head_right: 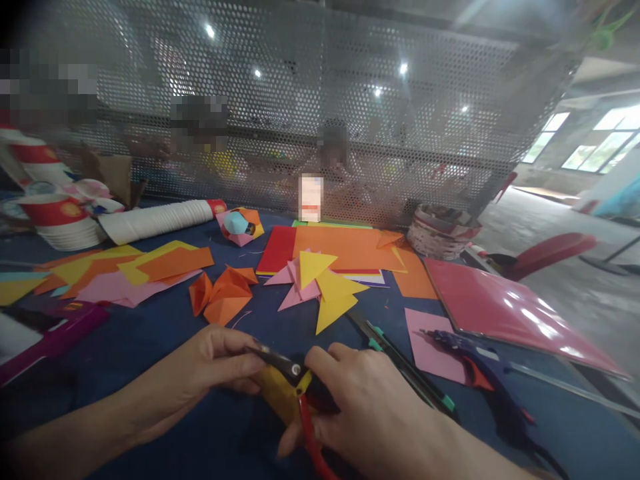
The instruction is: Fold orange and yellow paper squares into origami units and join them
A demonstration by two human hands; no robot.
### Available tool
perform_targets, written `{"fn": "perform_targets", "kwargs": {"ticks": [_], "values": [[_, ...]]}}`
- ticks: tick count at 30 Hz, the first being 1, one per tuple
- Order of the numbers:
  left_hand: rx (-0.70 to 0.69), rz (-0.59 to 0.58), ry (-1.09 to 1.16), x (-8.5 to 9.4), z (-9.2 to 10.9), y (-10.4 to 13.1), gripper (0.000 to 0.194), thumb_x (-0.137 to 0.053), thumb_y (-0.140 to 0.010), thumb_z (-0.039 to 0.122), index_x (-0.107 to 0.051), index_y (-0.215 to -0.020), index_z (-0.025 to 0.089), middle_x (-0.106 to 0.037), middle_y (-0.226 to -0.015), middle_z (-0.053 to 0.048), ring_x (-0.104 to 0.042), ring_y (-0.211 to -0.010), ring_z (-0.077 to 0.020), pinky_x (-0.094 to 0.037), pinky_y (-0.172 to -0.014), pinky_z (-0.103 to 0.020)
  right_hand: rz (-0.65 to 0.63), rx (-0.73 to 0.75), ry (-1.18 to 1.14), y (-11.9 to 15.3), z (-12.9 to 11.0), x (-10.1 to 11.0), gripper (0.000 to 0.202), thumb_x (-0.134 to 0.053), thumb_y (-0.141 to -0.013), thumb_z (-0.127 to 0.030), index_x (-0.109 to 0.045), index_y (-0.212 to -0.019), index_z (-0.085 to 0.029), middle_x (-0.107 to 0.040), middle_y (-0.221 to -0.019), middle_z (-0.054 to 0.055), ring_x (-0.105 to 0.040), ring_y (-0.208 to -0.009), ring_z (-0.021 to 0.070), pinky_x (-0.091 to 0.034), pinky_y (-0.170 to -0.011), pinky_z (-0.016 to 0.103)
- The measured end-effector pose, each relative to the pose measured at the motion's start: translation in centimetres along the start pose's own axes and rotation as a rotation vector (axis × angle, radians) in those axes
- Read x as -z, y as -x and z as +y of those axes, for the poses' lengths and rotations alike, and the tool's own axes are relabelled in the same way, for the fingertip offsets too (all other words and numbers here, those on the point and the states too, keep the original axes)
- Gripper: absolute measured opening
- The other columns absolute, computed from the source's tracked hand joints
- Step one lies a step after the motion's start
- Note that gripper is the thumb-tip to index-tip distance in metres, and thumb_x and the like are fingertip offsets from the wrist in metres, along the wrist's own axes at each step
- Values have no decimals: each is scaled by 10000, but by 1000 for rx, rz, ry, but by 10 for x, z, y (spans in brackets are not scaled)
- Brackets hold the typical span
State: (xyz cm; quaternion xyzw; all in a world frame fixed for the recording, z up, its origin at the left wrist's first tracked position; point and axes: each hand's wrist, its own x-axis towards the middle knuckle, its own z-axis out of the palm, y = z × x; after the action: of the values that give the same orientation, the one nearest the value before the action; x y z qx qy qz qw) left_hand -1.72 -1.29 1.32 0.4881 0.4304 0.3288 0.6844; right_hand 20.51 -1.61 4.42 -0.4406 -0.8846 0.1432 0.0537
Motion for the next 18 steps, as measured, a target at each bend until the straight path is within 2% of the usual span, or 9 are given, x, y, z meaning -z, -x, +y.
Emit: {"fn": "perform_targets", "kwargs": {"ticks": [7,12,15,18], "values": [[8,-23,-19,0,0,2,176,-689,-793,344,-755,-882,208,-748,-877,-27,-649,-800,-135,-497,-717,-194,12,24,45,0,3,-3,489,-672,-699,-651,-584,-819,-186,-601,-720,19,-555,-533,153,-327,-473,252],[19,-4,-25,-1,1,1,194,-691,-790,374,-753,-836,196,-745,-853,-28,-646,-782,-134,-499,-712,-197,11,28,71,2,4,-4,291,-738,-752,-430,-563,-811,-205,-619,-735,3,-579,-559,156,-329,-493,254],[29,33,-17,-1,0,0,221,-710,-766,408,-739,-791,190,-735,-818,-20,-644,-766,-132,-503,-706,-199,88,-59,42,-1,11,10,173,-664,-832,-358,-564,-886,-228,-657,-759,-11,-638,-654,167,-367,-551,241],[53,69,-8,-1,0,1,238,-715,-752,417,-727,-805,185,-728,-843,-24,-641,-777,-139,-512,-692,-204,223,-281,243,-6,33,32,269,-537,-876,-489,-576,-928,-227,-664,-712,24,-637,-631,224,-349,-536,275]]}}
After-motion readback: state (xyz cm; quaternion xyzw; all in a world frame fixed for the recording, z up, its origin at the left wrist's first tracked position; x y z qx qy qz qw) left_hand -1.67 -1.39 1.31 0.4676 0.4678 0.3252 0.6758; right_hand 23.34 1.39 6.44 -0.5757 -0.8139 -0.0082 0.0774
